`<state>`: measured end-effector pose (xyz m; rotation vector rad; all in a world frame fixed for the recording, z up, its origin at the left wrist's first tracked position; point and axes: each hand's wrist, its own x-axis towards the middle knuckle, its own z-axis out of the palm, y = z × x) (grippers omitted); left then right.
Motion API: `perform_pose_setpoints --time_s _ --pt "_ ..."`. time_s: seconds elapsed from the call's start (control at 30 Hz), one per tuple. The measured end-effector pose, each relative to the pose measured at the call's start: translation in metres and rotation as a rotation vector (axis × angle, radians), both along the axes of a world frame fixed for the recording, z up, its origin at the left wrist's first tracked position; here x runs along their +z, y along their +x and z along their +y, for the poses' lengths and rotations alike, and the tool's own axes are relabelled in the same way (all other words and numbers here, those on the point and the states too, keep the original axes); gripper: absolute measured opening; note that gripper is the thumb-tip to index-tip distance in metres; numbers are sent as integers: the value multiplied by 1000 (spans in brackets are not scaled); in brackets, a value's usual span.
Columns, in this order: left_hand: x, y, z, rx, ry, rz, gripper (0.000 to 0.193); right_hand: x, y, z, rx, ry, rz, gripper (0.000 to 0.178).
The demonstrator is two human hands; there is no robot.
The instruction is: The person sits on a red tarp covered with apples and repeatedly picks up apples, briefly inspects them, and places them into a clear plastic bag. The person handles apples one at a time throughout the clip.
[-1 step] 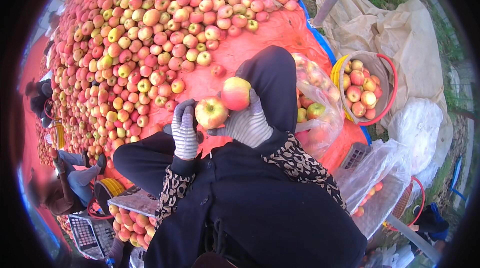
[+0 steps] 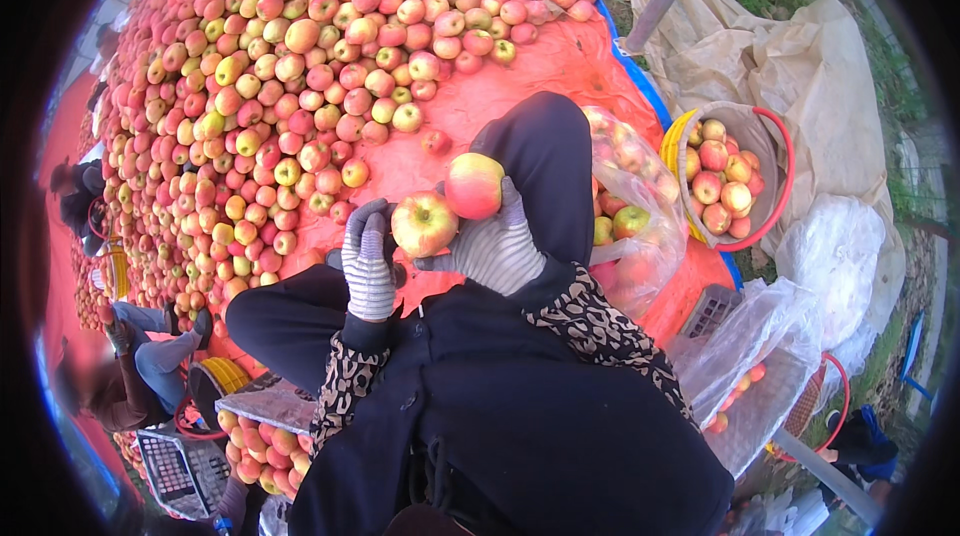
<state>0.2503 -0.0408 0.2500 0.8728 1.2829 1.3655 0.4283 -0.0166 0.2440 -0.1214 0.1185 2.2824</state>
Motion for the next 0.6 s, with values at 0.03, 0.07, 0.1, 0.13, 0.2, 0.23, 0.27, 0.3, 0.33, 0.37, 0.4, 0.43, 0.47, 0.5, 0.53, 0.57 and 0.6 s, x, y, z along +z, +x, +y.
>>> perform_pose_setpoints --time_s 0.03,0.07,0.1,0.13,0.2,0.23,0.27,0.3,0.33,0.37,0.4,0.43,0.47,0.5,0.53,0.57,0.6 --pt "2 1 -1 -14 16 -26 26 3 0 0 -16 -12 27 83" --pt "5 2 -3 -27 32 -52 30 5 0 0 -28 -14 13 82" --pt "8 1 -7 -148 127 54 46 7 0 1 -40 -16 -2 82" --pt "7 1 -9 -232 163 216 68 8 0 1 -53 -20 -16 82" --pt "8 5 -4 -333 417 848 82 4 -3 1 -114 -53 -69 73" --pt "6 10 -5 -349 393 919 93 1 -4 1 -143 -67 -92 69" --pt "-1 9 -6 -324 355 793 95 0 -5 1 -131 -62 -80 69" --pt "-12 7 -7 -299 317 668 97 -1 -5 -1 -118 -58 -67 69" --pt "-15 7 -7 -275 278 537 99 -1 -5 -1 -107 -56 -59 69" --pt "-17 6 -7 -269 286 526 104 -3 -4 -1 -98 -46 -48 71" --pt "-19 7 -7 -266 291 531 104 -4 -3 -1 -89 -36 -37 73" --pt "-18 7 -7 -260 296 541 104 -5 -4 -1 -76 -26 -22 75" --pt "-17 7 -7 -254 301 552 105 -4 -4 -1 -71 -27 -12 75" --pt "-15 7 -7 -251 286 552 105 -2 -3 -1 -65 -28 -1 75" --pt "-10 9 -7 -251 273 549 106 -1 -3 -1 -63 -29 7 75" --pt "-8 10 -8 -251 260 545 106 -2 -3 -1 -54 -33 5 75" --pt "-7 10 -8 -236 248 546 105 -3 -3 -1 -45 -38 3 75"
